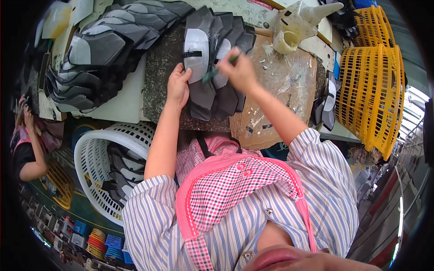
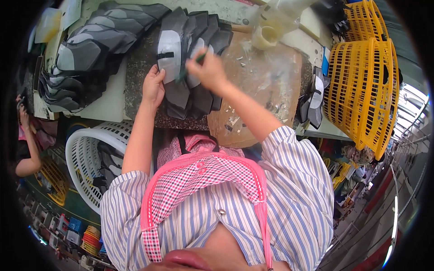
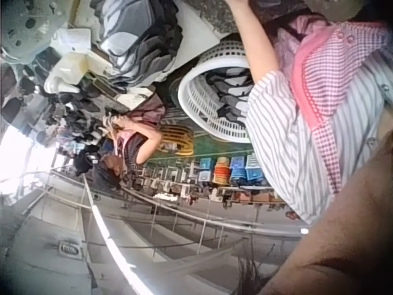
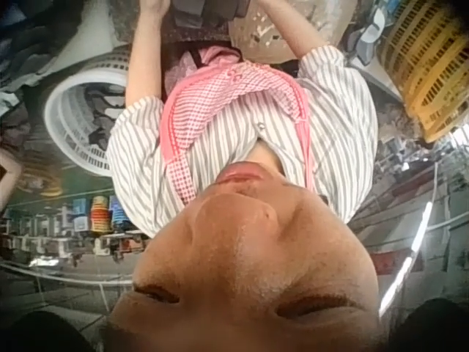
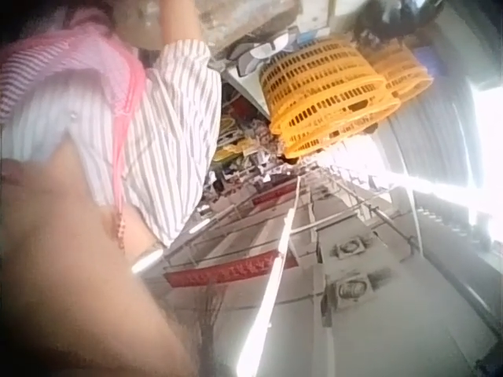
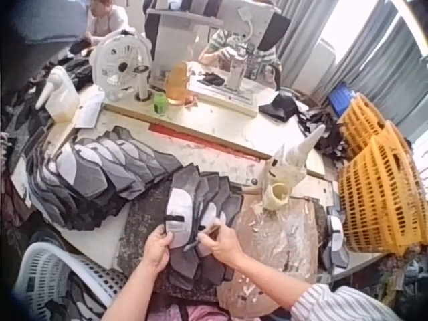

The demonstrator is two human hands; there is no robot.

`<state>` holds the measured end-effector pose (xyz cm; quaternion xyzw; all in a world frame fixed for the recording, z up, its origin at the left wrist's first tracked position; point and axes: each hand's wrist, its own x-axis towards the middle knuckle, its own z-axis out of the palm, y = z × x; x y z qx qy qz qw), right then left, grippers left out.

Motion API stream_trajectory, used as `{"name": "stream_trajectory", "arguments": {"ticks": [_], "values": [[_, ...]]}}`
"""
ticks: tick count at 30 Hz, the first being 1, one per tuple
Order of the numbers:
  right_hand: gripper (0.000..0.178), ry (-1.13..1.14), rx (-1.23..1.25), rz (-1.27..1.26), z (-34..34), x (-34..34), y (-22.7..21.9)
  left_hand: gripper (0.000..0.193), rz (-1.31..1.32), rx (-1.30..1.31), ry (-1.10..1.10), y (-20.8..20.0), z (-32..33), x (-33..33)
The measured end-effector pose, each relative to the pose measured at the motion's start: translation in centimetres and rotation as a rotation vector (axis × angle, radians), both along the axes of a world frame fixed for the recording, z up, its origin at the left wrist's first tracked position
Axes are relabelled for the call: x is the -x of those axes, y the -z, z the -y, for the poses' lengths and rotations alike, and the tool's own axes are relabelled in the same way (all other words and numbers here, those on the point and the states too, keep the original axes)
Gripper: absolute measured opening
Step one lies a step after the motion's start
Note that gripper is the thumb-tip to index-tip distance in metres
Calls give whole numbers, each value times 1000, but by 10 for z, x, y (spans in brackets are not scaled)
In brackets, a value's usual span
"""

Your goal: Applying glue to shoe upper components using a plastic spatula.

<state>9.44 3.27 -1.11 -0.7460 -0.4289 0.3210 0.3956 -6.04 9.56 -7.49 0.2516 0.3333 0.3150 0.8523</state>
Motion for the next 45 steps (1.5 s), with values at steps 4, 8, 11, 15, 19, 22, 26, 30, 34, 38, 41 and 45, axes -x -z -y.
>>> {"name": "stream_trajectory", "arguments": {"ticks": [4,8,11,15,19,22,26,30,34,38,41,45], "values": [[15,-56,35,-185,45,-15,10,24,87,66,11,0,-4,-3],[12,244,-231,-424,56,-83,-32,27,203,136,97,-24,-11,8],[15,404,-357,-252,62,-130,-33,26,252,130,151,-46,-14,4],[18,575,-388,23,69,-163,-20,21,25,-346,-65,-103,-31,10],[15,674,-341,652,64,-186,6,19,-1152,-1143,-535,-182,-93,104],[15,633,-112,681,60,-200,3,26,-409,-960,-828,-211,-144,137],[12,604,-520,169,50,-203,14,28,-1420,-825,-948,-134,-207,227],[16,402,-220,537,68,-210,22,31,-2254,-1111,-854,-119,-158,160],[12,686,-510,15,91,-225,-7,19,-1719,-1441,-804,-141,-69,77],[12,496,-289,-38,90,-194,1,41,-1075,-1391,110,-61,-1,11],[12,545,-364,138,59,-176,0,47,-917,-737,116,-24,11,-9],[13,595,-373,683,75,-200,-14,54,-1245,-1074,107,-36,22,-18]]}}
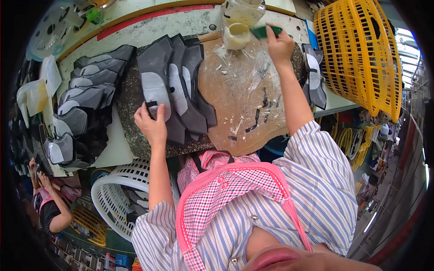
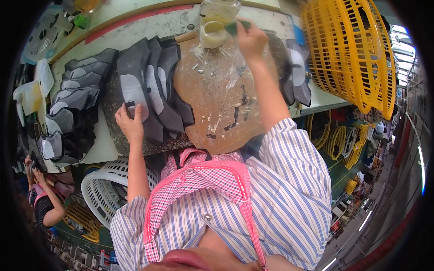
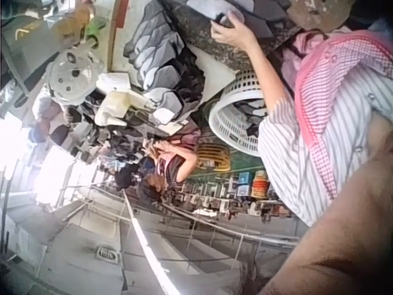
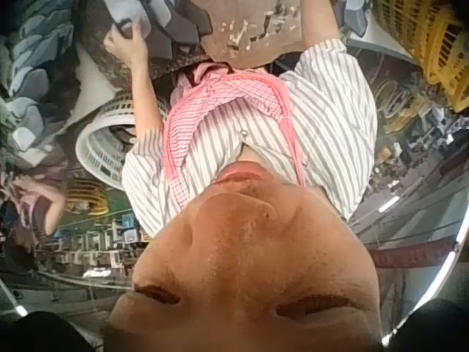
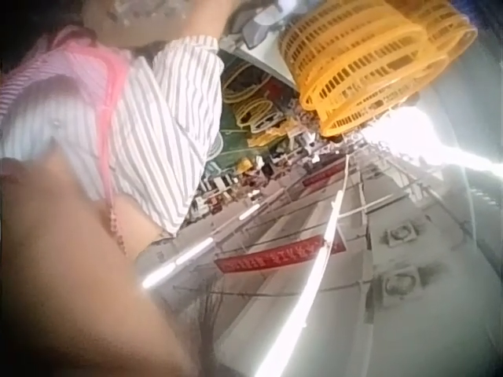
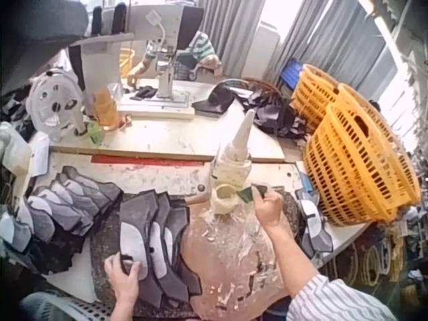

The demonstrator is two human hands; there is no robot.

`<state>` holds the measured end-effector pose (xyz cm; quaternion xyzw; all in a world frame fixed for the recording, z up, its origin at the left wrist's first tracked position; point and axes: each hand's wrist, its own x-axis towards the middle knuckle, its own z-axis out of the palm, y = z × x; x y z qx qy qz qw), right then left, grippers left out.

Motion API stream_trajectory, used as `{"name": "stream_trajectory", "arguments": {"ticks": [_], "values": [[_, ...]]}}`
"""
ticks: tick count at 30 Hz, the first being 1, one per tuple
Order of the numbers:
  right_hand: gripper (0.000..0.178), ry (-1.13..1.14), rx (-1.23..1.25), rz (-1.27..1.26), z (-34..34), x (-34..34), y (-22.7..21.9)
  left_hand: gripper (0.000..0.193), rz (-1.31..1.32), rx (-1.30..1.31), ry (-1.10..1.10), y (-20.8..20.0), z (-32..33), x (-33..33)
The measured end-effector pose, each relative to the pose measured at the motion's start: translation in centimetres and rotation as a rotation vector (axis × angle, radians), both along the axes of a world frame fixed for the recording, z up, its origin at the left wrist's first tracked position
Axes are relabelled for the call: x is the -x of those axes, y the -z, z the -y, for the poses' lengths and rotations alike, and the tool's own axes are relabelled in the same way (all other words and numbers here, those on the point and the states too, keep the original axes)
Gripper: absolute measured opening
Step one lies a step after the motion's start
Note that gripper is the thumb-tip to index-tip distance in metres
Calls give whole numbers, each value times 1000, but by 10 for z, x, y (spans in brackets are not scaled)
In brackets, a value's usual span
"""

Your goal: Applying glue to shoe upper components using a plastic spatula.

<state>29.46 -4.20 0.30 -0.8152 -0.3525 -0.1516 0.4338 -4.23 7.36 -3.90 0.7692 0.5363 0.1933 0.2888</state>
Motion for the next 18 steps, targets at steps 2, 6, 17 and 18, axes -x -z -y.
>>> {"name": "stream_trajectory", "arguments": {"ticks": [2,6,17,18], "values": [[14,-109,114,-339,12,11,-2,51,-31,-273,101,-9,4,-6],[20,-425,-182,-885,-11,68,-23,39,210,-26,133,-24,8,-24],[20,-476,-401,-1032,-40,85,-9,19,958,774,37,-57,-35,-24],[21,-452,-435,-1019,-39,86,-11,18,1019,800,53,-62,-31,-25]]}}
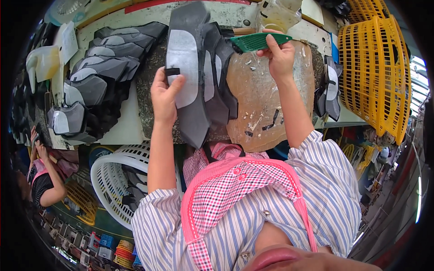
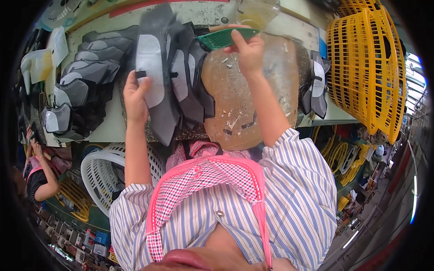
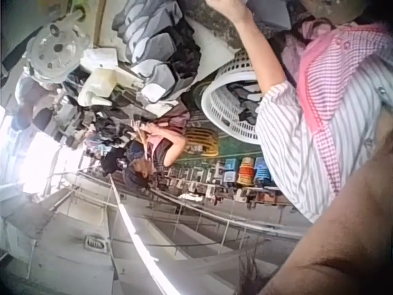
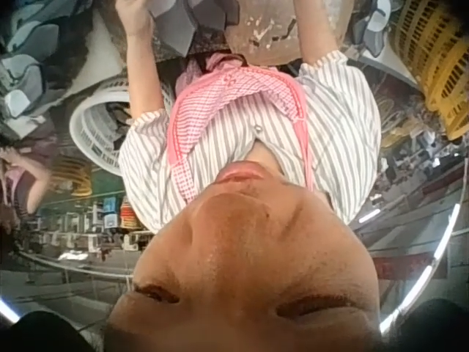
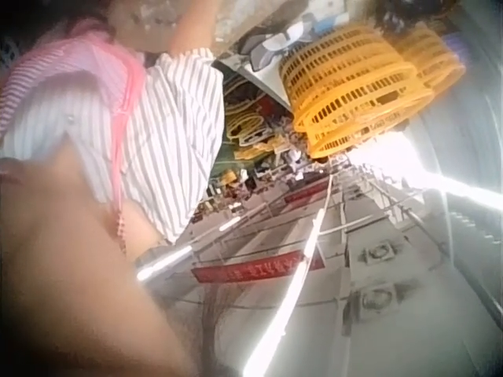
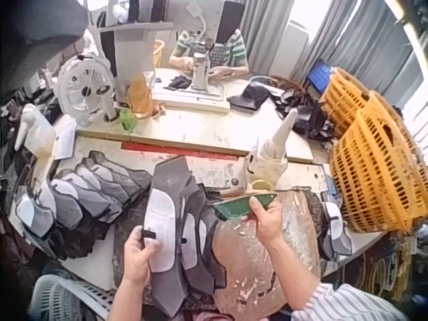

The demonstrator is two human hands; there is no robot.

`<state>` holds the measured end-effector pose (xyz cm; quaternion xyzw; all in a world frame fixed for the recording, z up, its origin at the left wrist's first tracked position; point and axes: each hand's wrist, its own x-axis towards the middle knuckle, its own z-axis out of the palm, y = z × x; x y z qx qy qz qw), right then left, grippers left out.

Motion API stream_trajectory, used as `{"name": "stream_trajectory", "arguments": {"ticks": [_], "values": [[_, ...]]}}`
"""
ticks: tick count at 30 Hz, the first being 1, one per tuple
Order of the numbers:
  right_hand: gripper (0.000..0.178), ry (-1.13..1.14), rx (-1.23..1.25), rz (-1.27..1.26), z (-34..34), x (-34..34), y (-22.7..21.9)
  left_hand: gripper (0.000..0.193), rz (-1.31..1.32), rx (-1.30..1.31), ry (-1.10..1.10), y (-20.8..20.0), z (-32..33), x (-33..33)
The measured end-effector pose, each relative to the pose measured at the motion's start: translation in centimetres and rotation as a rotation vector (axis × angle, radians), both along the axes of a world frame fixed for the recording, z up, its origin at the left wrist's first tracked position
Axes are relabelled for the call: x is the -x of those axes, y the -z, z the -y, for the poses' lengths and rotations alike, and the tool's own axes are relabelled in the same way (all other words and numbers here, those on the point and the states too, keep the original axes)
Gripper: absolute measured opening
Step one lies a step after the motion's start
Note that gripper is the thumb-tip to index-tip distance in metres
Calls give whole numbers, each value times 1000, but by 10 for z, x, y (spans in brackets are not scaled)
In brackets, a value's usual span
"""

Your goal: Applying glue to shoe upper components using a plastic spatula.

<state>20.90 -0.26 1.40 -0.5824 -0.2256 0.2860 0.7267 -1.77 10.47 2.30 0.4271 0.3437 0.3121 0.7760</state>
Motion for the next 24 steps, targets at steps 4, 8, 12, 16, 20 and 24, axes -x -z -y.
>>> {"name": "stream_trajectory", "arguments": {"ticks": [4,8,12,16,20,24], "values": [[19,17,-11,10,-7,4,-1,33,-591,-348,152,72,18,5],[17,-95,23,19,-10,12,1,48,-617,-516,-101,47,22,-1],[16,-151,32,41,-28,20,-3,51,-615,-490,-107,54,24,3],[12,-374,223,142,-58,32,25,44,-423,-187,-72,75,19,5],[9,-121,319,708,-85,8,42,42,-419,-86,-90,72,15,-1],[8,-569,127,272,-55,38,32,45,-774,-578,-50,69,18,12]]}}
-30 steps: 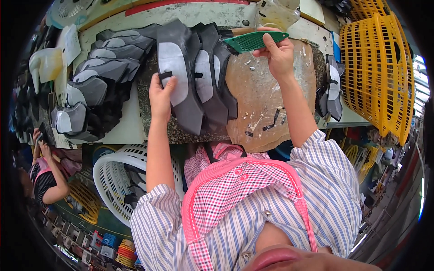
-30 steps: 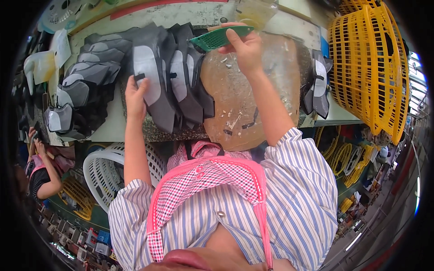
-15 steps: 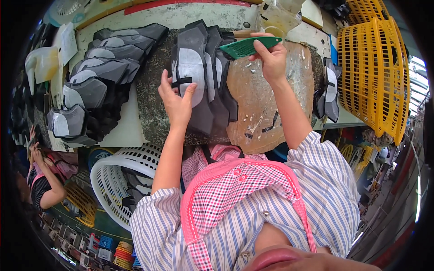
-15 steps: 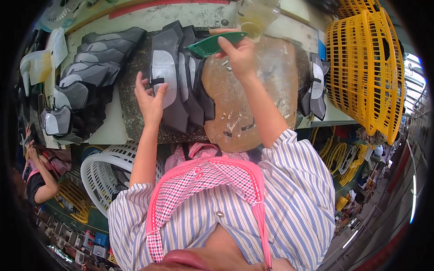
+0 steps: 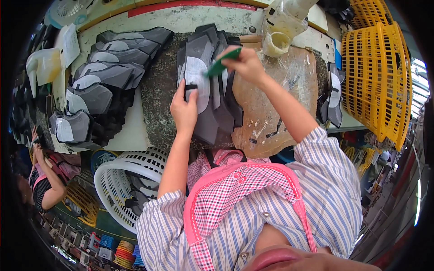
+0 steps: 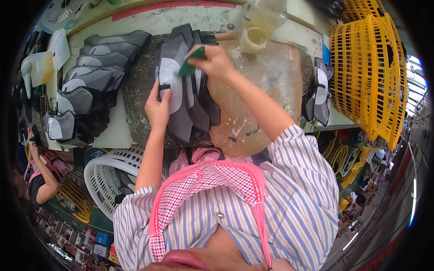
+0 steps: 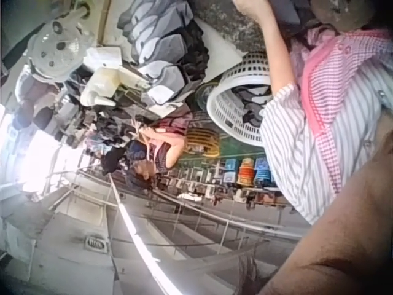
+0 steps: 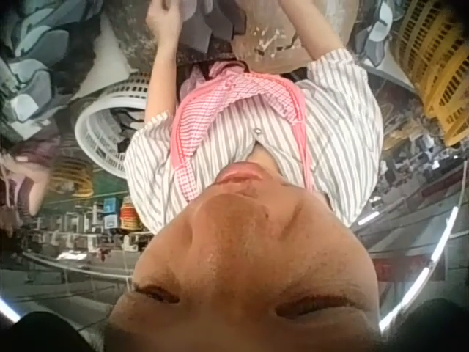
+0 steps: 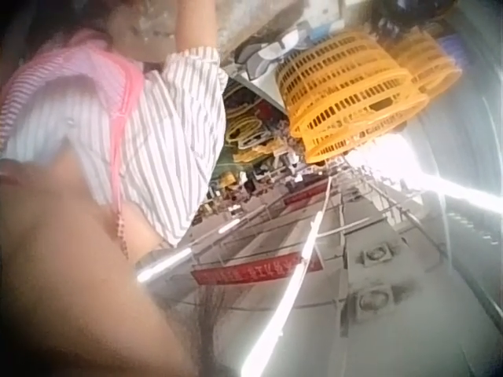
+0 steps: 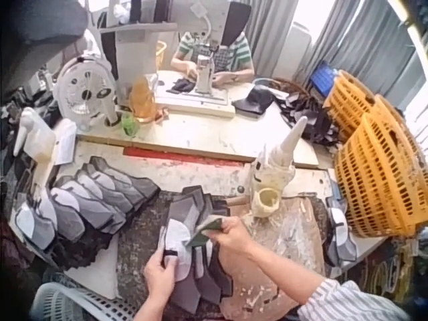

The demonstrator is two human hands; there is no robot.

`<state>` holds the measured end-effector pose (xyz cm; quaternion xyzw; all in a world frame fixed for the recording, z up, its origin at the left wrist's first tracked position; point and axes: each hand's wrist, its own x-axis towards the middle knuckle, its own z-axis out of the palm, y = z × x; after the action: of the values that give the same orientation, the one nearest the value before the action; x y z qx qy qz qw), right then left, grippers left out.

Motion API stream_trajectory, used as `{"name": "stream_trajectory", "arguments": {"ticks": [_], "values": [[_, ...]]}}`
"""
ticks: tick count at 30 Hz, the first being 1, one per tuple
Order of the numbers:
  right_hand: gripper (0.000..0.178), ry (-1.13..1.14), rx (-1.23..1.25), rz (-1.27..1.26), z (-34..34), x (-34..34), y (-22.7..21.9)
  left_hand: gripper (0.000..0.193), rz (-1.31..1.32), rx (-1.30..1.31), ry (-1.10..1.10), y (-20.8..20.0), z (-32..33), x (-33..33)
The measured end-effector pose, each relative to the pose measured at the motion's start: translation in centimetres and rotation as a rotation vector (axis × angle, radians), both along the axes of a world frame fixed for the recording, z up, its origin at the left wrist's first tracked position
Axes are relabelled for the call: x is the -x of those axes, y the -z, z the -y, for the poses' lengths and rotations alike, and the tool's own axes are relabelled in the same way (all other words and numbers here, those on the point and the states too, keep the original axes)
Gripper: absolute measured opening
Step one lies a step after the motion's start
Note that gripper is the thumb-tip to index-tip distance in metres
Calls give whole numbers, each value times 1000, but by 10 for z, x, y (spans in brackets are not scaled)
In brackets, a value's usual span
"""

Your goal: Applying glue to shoe upper components using a plastic spatula.

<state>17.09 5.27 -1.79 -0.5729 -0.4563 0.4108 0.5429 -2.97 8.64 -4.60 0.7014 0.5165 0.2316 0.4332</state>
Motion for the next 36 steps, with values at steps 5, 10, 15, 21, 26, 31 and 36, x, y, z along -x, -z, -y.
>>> {"name": "stream_trajectory", "arguments": {"ticks": [5,10,15,21,26,31,36], "values": [[5,284,80,382,-24,-12,16,50,-173,-197,107,-8,25,15],[6,368,-109,758,-44,-21,20,52,-142,-102,61,-9,31,8],[11,156,-102,416,9,16,10,45,-103,-3,-48,-11,30,3],[12,-138,-99,270,62,7,-10,43,52,-89,-90,9,36,3],[5,777,-92,543,71,-90,-16,33,-47,-264,-43,1,41,0],[11,698,114,749,86,-147,-5,35,61,-36,-49,-2,46,0],[5,698,-132,489,94,-141,24,32,300,298,-97,-8,40,1]]}}
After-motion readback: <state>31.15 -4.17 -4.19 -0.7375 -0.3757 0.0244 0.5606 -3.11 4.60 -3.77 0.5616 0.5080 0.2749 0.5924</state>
